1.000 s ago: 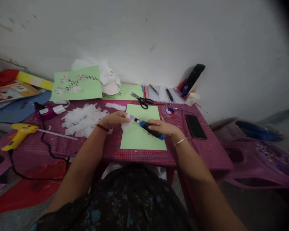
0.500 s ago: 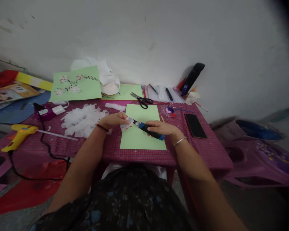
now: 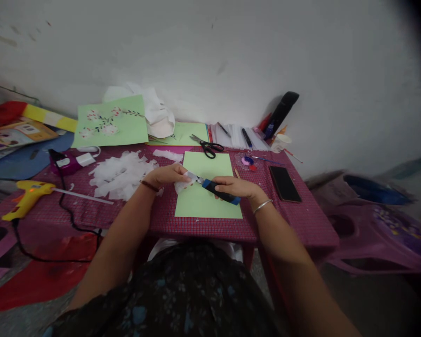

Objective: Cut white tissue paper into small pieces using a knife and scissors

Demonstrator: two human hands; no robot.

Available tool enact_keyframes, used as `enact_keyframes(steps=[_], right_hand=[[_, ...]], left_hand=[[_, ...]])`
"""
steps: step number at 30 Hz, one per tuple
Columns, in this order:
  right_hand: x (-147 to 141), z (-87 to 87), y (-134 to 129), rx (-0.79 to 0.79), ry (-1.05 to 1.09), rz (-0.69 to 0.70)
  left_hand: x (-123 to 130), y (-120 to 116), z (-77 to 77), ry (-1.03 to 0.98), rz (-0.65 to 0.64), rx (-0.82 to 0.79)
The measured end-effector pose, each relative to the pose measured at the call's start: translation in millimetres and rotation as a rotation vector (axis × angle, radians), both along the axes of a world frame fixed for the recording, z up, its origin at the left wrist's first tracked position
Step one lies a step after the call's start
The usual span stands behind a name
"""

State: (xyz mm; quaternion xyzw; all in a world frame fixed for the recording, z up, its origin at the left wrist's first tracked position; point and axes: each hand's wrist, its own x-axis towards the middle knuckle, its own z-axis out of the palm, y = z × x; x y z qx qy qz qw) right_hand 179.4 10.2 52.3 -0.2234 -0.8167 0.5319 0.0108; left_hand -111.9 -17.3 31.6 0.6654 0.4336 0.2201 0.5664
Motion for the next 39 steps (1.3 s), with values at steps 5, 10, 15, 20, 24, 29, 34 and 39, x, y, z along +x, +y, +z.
enact_keyframes(steps=[5,10,15,20,24,29,34,39], right_hand=[[-2.2,-0.6,-1.6,-0.009,0.006,-0.004],[-0.9,-1.4,0.1,0.006,0.012,-0.003],[4.0,-3.2,4.6,-0.039,0.002,-0.001],[7.3,-4.5,6.5,-0.064,0.011,-0.051],[7.3,-7.4,6.7,-0.053,0.064,-0.134],[1.8,-9.9,6.8,-0.03,0.048,-0.197],[-6.9,-14.7,10.9,0.412,-0.143,-0.351],[-11.0,-22.5,13.0,0.546,-0.251,-0.35]], left_hand=[[2.1,2.6,-5.0,0.012,0.005,-0.001],[0.9,2.0,-7.7,0.034,0.004,-0.016],[-4.2,3.6,-8.2,0.0,-0.071,-0.038],[-9.8,4.6,-5.9,0.002,-0.082,-0.032],[-11.7,2.5,-4.5,0.01,-0.05,-0.028],[-4.9,0.0,-6.9,-0.026,0.125,-0.062],[-1.9,9.5,-12.6,-0.14,0.508,-0.09],[-9.1,18.0,-16.2,-0.293,0.561,-0.093]])
